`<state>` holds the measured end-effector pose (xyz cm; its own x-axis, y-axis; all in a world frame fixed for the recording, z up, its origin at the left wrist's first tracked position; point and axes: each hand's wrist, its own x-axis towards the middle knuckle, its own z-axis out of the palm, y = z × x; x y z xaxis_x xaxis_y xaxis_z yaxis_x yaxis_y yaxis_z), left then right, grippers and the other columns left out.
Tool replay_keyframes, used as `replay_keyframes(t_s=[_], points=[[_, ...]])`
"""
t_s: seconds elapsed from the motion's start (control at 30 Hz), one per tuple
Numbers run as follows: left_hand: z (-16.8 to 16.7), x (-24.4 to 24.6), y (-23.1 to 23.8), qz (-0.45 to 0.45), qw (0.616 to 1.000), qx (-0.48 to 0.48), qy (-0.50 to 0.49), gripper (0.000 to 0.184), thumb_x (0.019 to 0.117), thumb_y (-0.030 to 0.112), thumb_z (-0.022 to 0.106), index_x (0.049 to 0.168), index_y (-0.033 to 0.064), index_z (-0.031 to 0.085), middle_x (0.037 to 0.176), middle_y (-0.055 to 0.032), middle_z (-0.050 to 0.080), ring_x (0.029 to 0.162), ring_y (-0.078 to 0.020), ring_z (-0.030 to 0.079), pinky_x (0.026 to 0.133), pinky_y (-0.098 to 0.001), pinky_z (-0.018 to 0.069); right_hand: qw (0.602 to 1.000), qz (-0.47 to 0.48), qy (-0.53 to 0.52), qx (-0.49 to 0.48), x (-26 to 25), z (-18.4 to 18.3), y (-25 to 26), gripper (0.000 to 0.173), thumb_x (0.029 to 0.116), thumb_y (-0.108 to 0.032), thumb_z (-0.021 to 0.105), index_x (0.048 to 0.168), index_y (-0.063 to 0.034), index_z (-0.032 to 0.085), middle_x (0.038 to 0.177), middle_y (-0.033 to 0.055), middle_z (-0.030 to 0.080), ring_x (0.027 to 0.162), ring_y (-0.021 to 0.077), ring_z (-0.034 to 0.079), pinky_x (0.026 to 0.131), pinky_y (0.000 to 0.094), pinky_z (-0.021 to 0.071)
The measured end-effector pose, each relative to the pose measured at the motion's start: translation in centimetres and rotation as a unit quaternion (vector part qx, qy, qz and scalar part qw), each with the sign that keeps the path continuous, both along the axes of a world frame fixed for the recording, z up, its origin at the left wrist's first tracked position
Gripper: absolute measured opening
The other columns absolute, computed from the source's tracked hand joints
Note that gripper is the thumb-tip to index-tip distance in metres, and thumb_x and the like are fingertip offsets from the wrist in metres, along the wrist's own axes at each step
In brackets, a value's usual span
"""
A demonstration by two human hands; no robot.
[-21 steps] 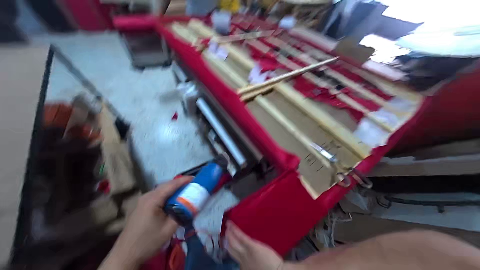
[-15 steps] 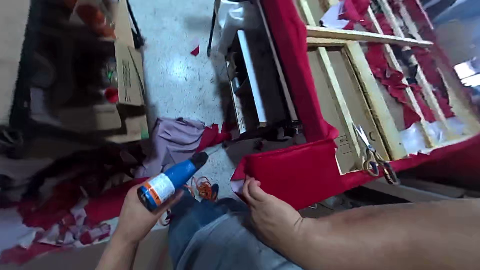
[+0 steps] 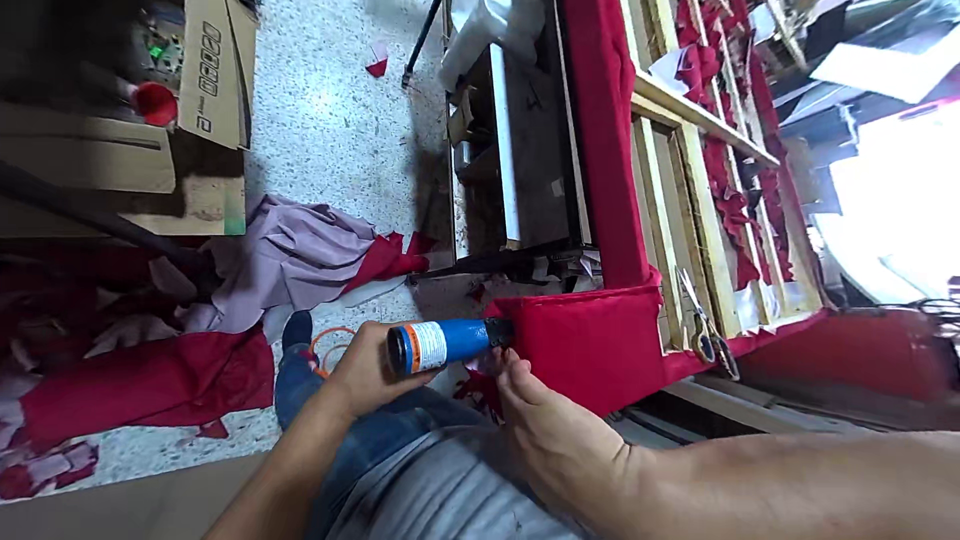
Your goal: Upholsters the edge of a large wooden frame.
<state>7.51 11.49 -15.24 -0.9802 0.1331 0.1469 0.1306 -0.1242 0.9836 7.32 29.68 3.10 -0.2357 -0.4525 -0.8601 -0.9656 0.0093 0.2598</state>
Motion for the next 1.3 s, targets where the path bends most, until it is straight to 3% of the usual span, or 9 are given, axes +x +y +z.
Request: replay_keyframes(t_s=[0.07,0.23,0.43,0.57,0.7,0.9,0.97,1.1,1.3], points=[[-0.1,-0.1,0.2,-0.003,1.0,-0.01,-0.022,0.03,0.0756,0.031,0.084,0.097,0.012,0.074,0.089,0.0074,0.076,0.086,0.0008,0.073,0.081,-0.0211,0.0623,0.999,0.006,-0.007,-0.031,0.3,-0.2,1.0,0.03,0.0989,0.01,0.044,0.108,0.0058,0.072,0.124,0.024,0.068,0.136,0.041,0.053,0.114,0.0503,0.0407],[0.0,2.6,0.0,-0.001,1.0,0.01,-0.022,0.031,0.0773,0.034,0.085,0.1,0.0168,0.073,0.092,0.0095,0.076,0.088,0.0002,0.072,0.081,-0.0225,0.0631,0.985,0.014,-0.039,-0.167,1.2,-0.9,4.8,0.043,0.1031,0.002,0.033,0.14,0.0084,0.055,0.149,0.0205,0.055,0.143,0.0304,0.05,0.119,0.0413,0.0378],[-0.8,4.5,1.3,-0.032,0.999,0.03,-0.026,0.03,0.0767,0.031,0.084,0.099,0.0141,0.073,0.092,0.0089,0.075,0.088,0.002,0.071,0.082,-0.0207,0.0615,0.934,-0.032,-0.256,-0.248,-0.2,-2.6,5.7,0.036,0.1029,-0.003,0.04,0.132,0.0042,0.061,0.136,0.0183,0.066,0.126,0.029,0.065,0.109,0.0396,0.0497],[-0.9,6.7,0.3,-0.049,0.998,0.042,-0.02,0.031,0.0804,0.035,0.083,0.105,0.0193,0.074,0.098,0.0113,0.075,0.094,0.0036,0.07,0.085,-0.0201,0.0606,0.86,-0.112,-0.391,-0.307,-1.8,2.0,5.5,0.033,0.1054,-0.004,0.043,0.131,-0.0055,0.065,0.136,0.0092,0.068,0.129,0.0215,0.063,0.115,0.0363,0.0461],[-1.2,7.5,1.1,-0.065,0.997,0.031,-0.005,0.03,0.0819,0.032,0.081,0.107,0.0158,0.076,0.1,0.0073,0.077,0.095,0.0011,0.071,0.086,-0.0225,0.0611,0.78,-0.241,-0.394,-0.421,-3.1,6.7,6.3,0.025,0.1066,-0.009,0.05,0.121,-0.0088,0.07,0.126,0.0064,0.073,0.125,0.0218,0.065,0.114,0.0398,0.0487],[-1.5,7.1,1.9,-0.081,0.996,0.026,0.007,0.028,0.0801,0.029,0.081,0.104,0.0141,0.076,0.098,0.0077,0.076,0.095,0.0031,0.07,0.086,-0.0194,0.06,0.844,-0.199,-0.187,-0.462,-8.4,5.8,4.7,0.028,0.1039,-0.016,0.049,0.118,-0.0136,0.074,0.118,-0.0003,0.075,0.115,0.0128,0.069,0.103,0.0331,0.0562],[-1.2,7.3,1.3,-0.068,0.998,0.014,0.006,0.028,0.0794,0.031,0.08,0.103,0.0165,0.076,0.096,0.0095,0.076,0.093,0.004,0.07,0.084,-0.0184,0.0599,0.879,-0.179,-0.163,-0.41,-10.6,4.1,2.6,0.031,0.1028,-0.019,0.049,0.12,-0.0156,0.074,0.121,-0.0008,0.074,0.114,0.0128,0.069,0.096,0.0327,0.0572],[-1.3,8.3,0.2,-0.024,0.997,0.07,0.005,0.033,0.085,0.039,0.08,0.113,0.0227,0.074,0.104,0.0101,0.076,0.096,-0.0002,0.071,0.086,-0.0221,0.0612,0.944,-0.194,-0.175,-0.203,-14.2,0.9,-1.6,0.036,0.1028,-0.035,0.055,0.133,-0.0191,0.068,0.134,0.0011,0.067,0.121,0.0181,0.065,0.098,0.0407,0.0551],[-0.7,6.7,2.0,-0.035,0.999,-0.007,0.026,0.03,0.0766,0.035,0.079,0.099,0.0154,0.075,0.09,0.0091,0.075,0.086,0.0049,0.069,0.078,-0.018,0.0601,0.943,-0.218,-0.241,-0.066,-15.7,-2.1,-4.8,0.042,0.0999,-0.036,0.064,0.136,-0.0162,0.066,0.131,0.0063,0.068,0.12,0.0232,0.064,0.101,0.047,0.0512]])
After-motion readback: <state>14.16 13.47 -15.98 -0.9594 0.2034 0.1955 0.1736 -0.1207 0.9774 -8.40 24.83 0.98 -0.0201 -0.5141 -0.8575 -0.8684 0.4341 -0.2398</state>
